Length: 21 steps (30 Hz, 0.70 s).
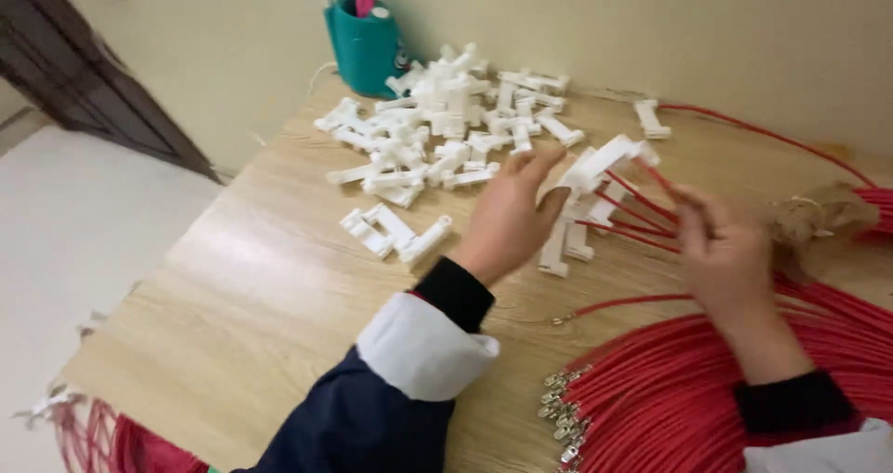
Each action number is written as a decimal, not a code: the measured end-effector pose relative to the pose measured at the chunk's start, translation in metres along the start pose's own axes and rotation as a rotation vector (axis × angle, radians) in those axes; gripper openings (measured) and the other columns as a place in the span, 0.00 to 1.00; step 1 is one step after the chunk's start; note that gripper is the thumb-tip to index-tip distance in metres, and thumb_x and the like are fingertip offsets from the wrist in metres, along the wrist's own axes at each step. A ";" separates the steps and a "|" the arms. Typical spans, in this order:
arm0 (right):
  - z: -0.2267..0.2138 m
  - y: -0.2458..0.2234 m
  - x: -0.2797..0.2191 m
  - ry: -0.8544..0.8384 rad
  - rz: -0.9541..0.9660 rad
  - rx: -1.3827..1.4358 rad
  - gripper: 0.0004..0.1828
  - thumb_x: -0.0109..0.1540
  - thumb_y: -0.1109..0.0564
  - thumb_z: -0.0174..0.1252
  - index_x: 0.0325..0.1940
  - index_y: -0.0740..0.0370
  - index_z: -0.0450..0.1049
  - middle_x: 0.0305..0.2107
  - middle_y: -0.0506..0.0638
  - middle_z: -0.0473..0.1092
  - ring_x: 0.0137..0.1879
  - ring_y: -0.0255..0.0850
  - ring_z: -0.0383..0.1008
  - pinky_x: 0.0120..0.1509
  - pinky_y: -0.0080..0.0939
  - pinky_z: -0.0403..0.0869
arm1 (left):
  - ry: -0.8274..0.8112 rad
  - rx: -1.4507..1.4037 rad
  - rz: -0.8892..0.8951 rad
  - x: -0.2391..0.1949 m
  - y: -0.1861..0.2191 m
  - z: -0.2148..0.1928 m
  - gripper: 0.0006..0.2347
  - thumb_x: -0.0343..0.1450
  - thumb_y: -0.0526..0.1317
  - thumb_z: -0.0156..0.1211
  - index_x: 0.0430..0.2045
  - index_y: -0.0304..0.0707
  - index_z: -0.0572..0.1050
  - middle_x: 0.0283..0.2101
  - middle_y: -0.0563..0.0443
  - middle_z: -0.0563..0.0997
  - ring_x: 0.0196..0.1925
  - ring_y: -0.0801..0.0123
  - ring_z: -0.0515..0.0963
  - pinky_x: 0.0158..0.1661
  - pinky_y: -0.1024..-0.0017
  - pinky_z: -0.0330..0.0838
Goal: Assembling electrical connectors by inserting red wires with metal terminals into white plastic housings.
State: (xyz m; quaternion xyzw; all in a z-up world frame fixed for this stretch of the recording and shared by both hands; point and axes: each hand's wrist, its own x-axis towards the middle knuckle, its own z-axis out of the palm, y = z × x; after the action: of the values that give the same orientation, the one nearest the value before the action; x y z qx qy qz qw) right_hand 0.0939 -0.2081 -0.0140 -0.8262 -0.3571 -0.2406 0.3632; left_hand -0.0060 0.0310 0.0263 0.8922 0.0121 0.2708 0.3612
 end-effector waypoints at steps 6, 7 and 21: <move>0.002 0.041 0.003 0.028 -0.063 -0.180 0.25 0.60 0.72 0.46 0.61 0.69 0.74 0.44 0.59 0.74 0.46 0.57 0.68 0.55 0.54 0.66 | -0.327 0.447 -0.285 -0.016 -0.001 -0.097 0.24 0.66 0.44 0.63 0.58 0.44 0.67 0.53 0.45 0.74 0.51 0.56 0.75 0.49 0.60 0.71; 0.008 0.046 0.004 0.023 -0.050 -0.190 0.25 0.60 0.72 0.46 0.61 0.69 0.74 0.44 0.59 0.74 0.46 0.57 0.68 0.55 0.54 0.66 | -0.341 0.439 -0.281 -0.023 -0.026 -0.095 0.24 0.66 0.44 0.63 0.58 0.44 0.67 0.53 0.45 0.74 0.51 0.56 0.75 0.49 0.60 0.71; -0.002 -0.029 0.015 -0.384 -0.286 -0.428 0.32 0.50 0.45 0.64 0.59 0.45 0.70 0.46 0.54 0.66 0.52 0.57 0.70 0.54 0.55 0.70 | -0.241 0.568 0.008 -0.044 -0.073 -0.058 0.14 0.67 0.42 0.59 0.46 0.58 0.76 0.36 0.52 0.80 0.38 0.53 0.82 0.39 0.56 0.76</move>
State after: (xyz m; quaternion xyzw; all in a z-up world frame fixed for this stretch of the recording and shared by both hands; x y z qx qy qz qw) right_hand 0.0807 -0.1898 0.0093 -0.8557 -0.4728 -0.1985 0.0697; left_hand -0.0597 0.1123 -0.0080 0.9832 0.0411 0.1501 0.0950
